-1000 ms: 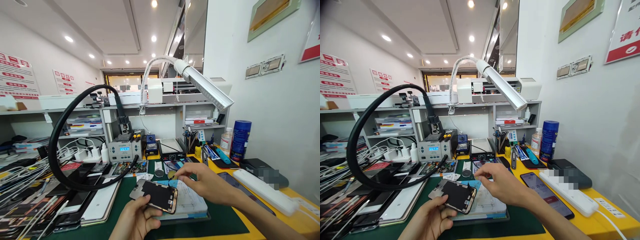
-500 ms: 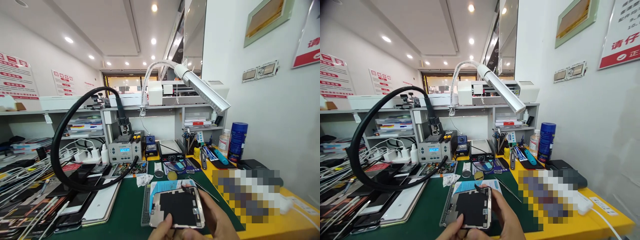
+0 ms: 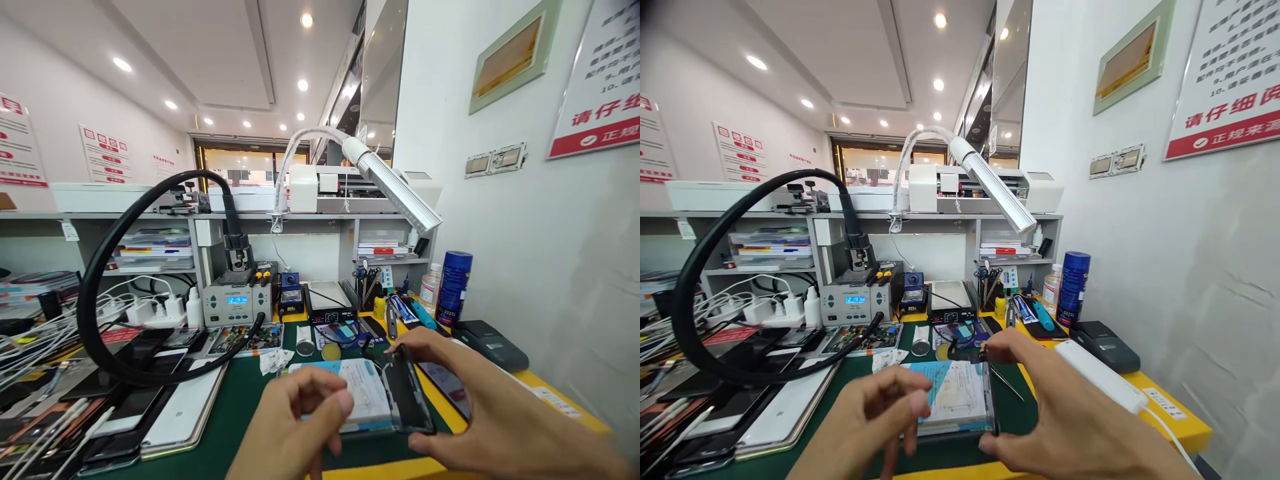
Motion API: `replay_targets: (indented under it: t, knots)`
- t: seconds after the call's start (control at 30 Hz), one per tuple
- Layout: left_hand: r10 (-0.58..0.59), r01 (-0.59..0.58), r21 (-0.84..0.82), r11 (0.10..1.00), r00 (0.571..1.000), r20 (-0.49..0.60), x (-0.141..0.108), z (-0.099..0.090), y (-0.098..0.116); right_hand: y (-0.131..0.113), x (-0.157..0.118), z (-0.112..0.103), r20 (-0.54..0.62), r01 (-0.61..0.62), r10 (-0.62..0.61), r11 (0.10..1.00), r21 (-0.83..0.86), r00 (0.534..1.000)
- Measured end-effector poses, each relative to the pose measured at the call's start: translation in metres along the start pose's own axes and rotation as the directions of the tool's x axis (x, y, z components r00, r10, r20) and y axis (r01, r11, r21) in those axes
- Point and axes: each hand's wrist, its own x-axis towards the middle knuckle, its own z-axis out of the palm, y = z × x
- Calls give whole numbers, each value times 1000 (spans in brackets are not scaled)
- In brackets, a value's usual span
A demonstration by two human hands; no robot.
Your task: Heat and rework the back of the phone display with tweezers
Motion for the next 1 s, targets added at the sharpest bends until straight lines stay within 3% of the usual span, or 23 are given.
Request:
replay_targets:
  t: [0.03, 0.13, 0.27, 0.53, 0.77, 1.0]
  knots:
    - [0, -1, 93, 996, 1000, 8, 7, -1, 9, -1, 5, -3, 60, 12, -9, 999, -38, 998]
    - [13, -14, 131, 991, 1000, 7, 26, 4, 19, -5, 21, -2, 203, 44, -31, 997, -61, 979]
    - [18, -12, 129, 992, 999, -43, 39, 8, 8, -6, 30, 7, 289, 36, -16, 997, -65, 957]
    - [-45, 61, 204, 977, 996, -81, 51, -8, -9, 12, 38, 24, 391, 86, -38, 991, -105, 919]
    - [-72, 85, 276, 957, 996, -60, 61, -20, -18, 16, 55, 42, 597, -38, 111, 990, -134, 794]
    - [-98, 107, 219, 970, 994, -52, 62, -20, -22, 13, 62, 33, 625, -132, 172, 985, -111, 761]
